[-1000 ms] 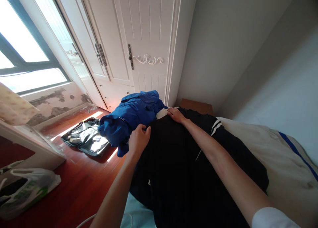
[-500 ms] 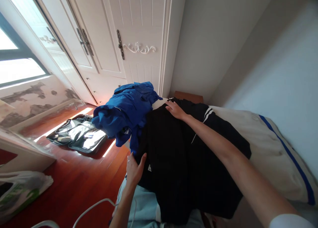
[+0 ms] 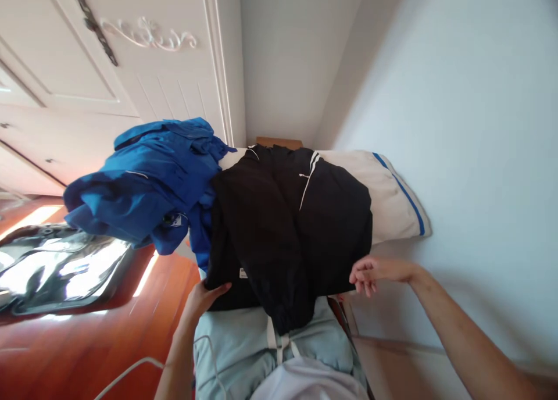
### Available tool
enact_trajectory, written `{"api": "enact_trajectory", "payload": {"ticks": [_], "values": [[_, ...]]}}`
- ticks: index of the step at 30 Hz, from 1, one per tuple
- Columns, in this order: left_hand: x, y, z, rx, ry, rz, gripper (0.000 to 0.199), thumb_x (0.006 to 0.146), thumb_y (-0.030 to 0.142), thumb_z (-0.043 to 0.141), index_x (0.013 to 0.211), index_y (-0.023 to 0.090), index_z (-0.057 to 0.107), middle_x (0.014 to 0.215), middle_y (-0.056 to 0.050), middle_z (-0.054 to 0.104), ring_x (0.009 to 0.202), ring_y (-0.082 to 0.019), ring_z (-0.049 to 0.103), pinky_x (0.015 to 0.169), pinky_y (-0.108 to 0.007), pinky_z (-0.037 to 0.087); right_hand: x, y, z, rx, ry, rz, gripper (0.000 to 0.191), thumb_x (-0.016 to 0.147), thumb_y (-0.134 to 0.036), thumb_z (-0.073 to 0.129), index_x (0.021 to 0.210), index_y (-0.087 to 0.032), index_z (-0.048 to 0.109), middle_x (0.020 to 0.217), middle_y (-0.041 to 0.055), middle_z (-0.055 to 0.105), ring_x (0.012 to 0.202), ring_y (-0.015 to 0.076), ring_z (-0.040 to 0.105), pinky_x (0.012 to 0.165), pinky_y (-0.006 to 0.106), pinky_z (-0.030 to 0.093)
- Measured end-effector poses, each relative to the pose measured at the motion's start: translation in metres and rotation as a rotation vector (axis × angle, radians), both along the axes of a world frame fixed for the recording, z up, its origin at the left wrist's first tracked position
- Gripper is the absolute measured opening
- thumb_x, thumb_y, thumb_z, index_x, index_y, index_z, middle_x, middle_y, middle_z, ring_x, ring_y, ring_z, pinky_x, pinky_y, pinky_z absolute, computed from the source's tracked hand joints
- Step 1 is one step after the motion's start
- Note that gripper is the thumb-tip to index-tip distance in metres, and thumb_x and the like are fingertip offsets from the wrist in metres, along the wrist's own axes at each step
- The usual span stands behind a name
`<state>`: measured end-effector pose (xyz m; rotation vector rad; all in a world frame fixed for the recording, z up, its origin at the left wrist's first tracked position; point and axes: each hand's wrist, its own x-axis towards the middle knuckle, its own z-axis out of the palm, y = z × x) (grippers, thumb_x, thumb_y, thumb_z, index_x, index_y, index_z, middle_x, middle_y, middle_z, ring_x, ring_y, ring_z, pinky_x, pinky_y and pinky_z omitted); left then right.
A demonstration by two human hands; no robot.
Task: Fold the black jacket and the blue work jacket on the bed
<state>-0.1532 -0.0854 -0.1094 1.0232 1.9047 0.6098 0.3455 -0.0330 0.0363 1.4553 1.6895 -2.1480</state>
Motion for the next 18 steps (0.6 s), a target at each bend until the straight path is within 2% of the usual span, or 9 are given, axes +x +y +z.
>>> {"api": "enact_trajectory", "payload": {"ticks": [2, 4, 6, 7, 8, 10, 13, 15, 18], "values": [[-0.001, -0.008, 0.004, 0.044, -0.057, 0.016, 0.047, 0.049, 0.054, 0.083, 0.076, 0.019, 0.07, 0.067, -0.002, 0.072, 0.088, -0.036, 0.071, 0.068, -0.034, 0.054, 0.026, -0.025, -0.033, 0.111, -0.014, -0.284, 0.052, 0.075, -0.065, 0.071, 0.089, -0.015, 0.067, 0.079, 0.0081, 0.07, 0.062, 0.0159, 0.064, 0.057, 0.027, 0.049], [0.001, -0.02, 0.013, 0.023, -0.117, 0.052, 0.041, 0.048, 0.05, 0.084, 0.071, 0.02, 0.07, 0.064, -0.001, 0.071, 0.084, -0.035, 0.071, 0.066, -0.034, 0.055, 0.044, -0.042, -0.07, 0.362, -0.054, -0.726, 0.05, 0.069, -0.066, 0.074, 0.08, -0.02, 0.06, 0.072, 0.0038, 0.065, 0.062, 0.0166, 0.061, 0.058, 0.029, 0.05], [0.004, -0.034, 0.026, -0.037, -0.211, 0.1, 0.04, 0.05, 0.05, 0.084, 0.071, 0.019, 0.07, 0.064, -0.003, 0.072, 0.078, -0.033, 0.072, 0.064, -0.034, 0.056, 0.055, -0.053, -0.105, 0.576, -0.185, -1.105, 0.052, 0.06, -0.065, 0.079, 0.082, -0.023, 0.058, 0.083, 0.0061, 0.066, 0.078, 0.0232, 0.065, 0.067, 0.035, 0.055], [0.007, -0.042, 0.032, -0.062, -0.272, 0.124, 0.041, 0.051, 0.05, 0.084, 0.073, 0.018, 0.071, 0.067, -0.004, 0.074, 0.076, -0.032, 0.073, 0.063, -0.035, 0.057, 0.058, -0.057, -0.121, 0.622, -0.244, -1.211, 0.054, 0.056, -0.063, 0.082, 0.087, -0.025, 0.058, 0.094, 0.0082, 0.067, 0.09, 0.0269, 0.066, 0.075, 0.039, 0.056], [0.01, -0.049, 0.038, -0.074, -0.335, 0.152, 0.042, 0.053, 0.049, 0.084, 0.076, 0.016, 0.072, 0.071, -0.006, 0.075, 0.075, -0.031, 0.073, 0.063, -0.035, 0.058, 0.059, -0.059, -0.136, 0.623, -0.271, -1.268, 0.057, 0.054, -0.061, 0.084, 0.092, -0.026, 0.059, 0.106, 0.0096, 0.067, 0.103, 0.0298, 0.065, 0.084, 0.042, 0.056], [0.019, -0.061, 0.046, -0.083, -0.444, 0.226, 0.041, 0.055, 0.047, 0.083, 0.078, 0.015, 0.072, 0.078, -0.01, 0.076, 0.074, -0.03, 0.074, 0.064, -0.034, 0.06, 0.056, -0.065, -0.162, 0.505, -0.184, -1.251, 0.057, 0.054, -0.058, 0.085, 0.097, -0.028, 0.061, 0.119, 0.009, 0.066, 0.118, 0.032, 0.06, 0.094, 0.045, 0.054], [0.033, -0.074, 0.05, -0.061, -0.52, 0.355, 0.039, 0.056, 0.046, 0.081, 0.078, 0.016, 0.072, 0.081, -0.012, 0.077, 0.077, -0.029, 0.074, 0.069, -0.035, 0.061, 0.04, -0.074, -0.192, 0.239, 0.13, -1.178, 0.048, 0.058, -0.061, 0.081, 0.091, -0.03, 0.064, 0.108, 0.006, 0.071, 0.115, 0.0318, 0.064, 0.096, 0.047, 0.054], [0.039, -0.08, 0.05, -0.037, -0.512, 0.398, 0.042, 0.057, 0.05, 0.079, 0.08, 0.016, 0.072, 0.08, -0.011, 0.076, 0.08, -0.03, 0.074, 0.071, -0.035, 0.061, 0.023, -0.08, -0.208, 0.133, 0.293, -1.174, 0.047, 0.06, -0.067, 0.078, 0.088, -0.031, 0.065, 0.101, 0.0056, 0.072, 0.109, 0.0323, 0.067, 0.097, 0.05, 0.054], [0.041, -0.09, 0.054, 0.014, -0.372, 0.292, 0.05, 0.057, 0.06, 0.077, 0.08, 0.016, 0.071, 0.074, -0.008, 0.074, 0.08, -0.032, 0.073, 0.069, -0.037, 0.059, -0.006, -0.086, -0.226, 0.107, 0.465, -1.222, 0.046, 0.063, -0.071, 0.075, 0.087, -0.032, 0.067, 0.099, 0.0043, 0.073, 0.108, 0.0304, 0.068, 0.102, 0.05, 0.051]]}}
